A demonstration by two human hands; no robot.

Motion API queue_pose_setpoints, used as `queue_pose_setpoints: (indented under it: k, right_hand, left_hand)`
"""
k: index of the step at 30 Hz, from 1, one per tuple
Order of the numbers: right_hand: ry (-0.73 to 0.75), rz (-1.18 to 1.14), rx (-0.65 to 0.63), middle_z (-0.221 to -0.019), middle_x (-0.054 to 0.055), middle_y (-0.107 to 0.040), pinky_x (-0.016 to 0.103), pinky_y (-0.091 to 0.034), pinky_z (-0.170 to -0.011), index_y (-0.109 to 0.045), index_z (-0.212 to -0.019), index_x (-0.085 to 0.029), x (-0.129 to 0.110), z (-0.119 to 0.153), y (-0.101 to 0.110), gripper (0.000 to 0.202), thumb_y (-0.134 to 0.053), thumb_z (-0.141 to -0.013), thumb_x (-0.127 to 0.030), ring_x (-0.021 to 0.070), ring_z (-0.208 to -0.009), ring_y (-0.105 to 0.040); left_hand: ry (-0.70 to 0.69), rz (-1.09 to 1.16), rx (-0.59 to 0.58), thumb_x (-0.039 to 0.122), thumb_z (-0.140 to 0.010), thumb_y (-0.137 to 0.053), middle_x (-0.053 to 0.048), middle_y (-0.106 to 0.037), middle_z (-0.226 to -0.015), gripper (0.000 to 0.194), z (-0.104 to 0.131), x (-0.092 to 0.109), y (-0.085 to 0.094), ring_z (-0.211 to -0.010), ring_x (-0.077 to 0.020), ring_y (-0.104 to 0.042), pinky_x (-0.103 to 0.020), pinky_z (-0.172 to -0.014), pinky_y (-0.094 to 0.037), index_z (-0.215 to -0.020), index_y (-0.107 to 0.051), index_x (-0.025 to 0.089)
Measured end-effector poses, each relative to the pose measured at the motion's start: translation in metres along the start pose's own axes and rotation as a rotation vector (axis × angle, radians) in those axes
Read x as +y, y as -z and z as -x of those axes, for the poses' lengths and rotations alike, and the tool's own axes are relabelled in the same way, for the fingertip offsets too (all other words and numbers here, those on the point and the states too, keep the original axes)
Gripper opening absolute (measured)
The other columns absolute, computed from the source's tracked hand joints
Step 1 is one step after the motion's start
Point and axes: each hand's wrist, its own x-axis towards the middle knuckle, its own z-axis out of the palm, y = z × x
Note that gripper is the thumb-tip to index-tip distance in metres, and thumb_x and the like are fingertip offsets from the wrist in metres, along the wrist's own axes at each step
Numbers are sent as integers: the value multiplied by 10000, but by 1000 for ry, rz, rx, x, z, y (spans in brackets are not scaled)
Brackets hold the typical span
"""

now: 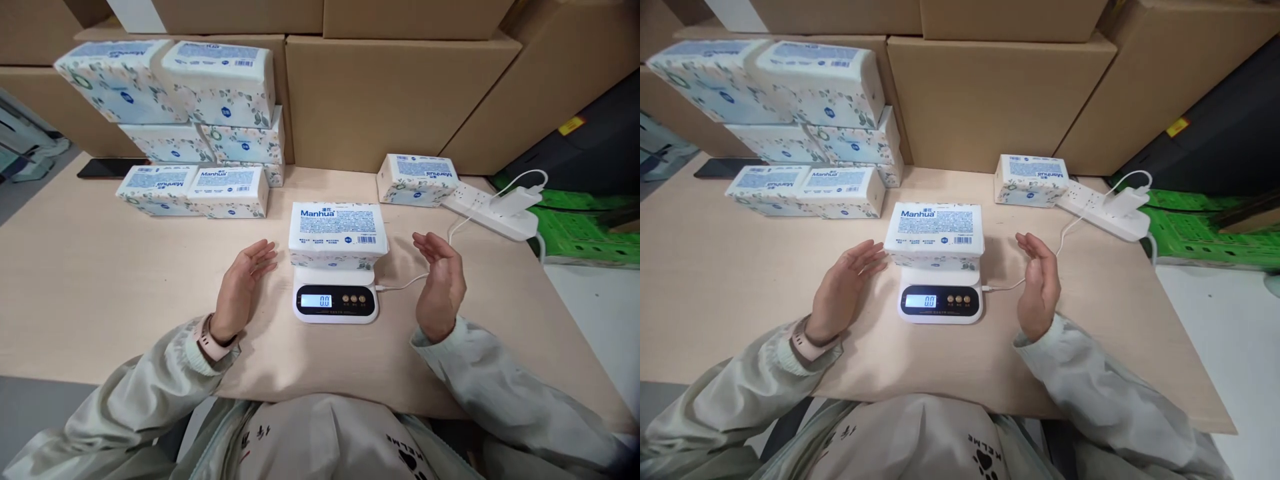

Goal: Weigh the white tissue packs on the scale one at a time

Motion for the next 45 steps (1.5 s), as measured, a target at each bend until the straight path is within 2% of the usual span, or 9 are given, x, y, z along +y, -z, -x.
queue_pose_setpoints:
  k: [4,17,27,35,45]
  right_hand:
    - [-5,-11,-15,-1369,96,-746,624,-495,-1218,-696,-1366,-291,0,2,0,439,-521,-1064,-556,301,-1316,-703]
    - [12,4,-17,-1345,100,-752,610,-532,-1156,-702,-1364,-281,2,1,1,439,-502,-1067,-534,303,-1244,-726]
    - [21,-1,-11,-1317,97,-763,594,-536,-1135,-715,-1351,-285,3,0,1,421,-507,-1073,-523,294,-1204,-733]
    - [-1,29,-23,-1315,92,-766,615,-538,-1127,-711,-1344,-288,2,1,1,425,-493,-1070,-529,308,-1201,-736]
    - [13,31,-16,-1290,91,-783,586,-531,-1115,-726,-1330,-277,1,0,1,420,-510,-1072,-528,294,-1157,-749]
  left_hand:
    - [2,22,7,629,-956,-672,-110,-720,-1410,514,1,2,-2,-1306,-294,-663,-451,-1096,-562,-1281,-753,239]
    - [-15,-7,-4,643,-952,-660,-113,-737,-1368,502,2,5,-3,-1275,-309,-673,-469,-1084,-575,-1222,-788,240]
    - [-13,10,-13,658,-937,-689,-96,-739,-1362,499,3,7,-4,-1254,-285,-672,-425,-1065,-579,-1188,-808,243]
    - [-16,-1,-13,643,-949,-665,-105,-741,-1359,491,3,6,-4,-1231,-291,-683,-434,-1049,-585,-1186,-806,236]
    - [-29,2,-19,656,-950,-669,-101,-743,-1346,498,3,6,-4,-1213,-283,-689,-414,-1034,-588,-1177,-813,237]
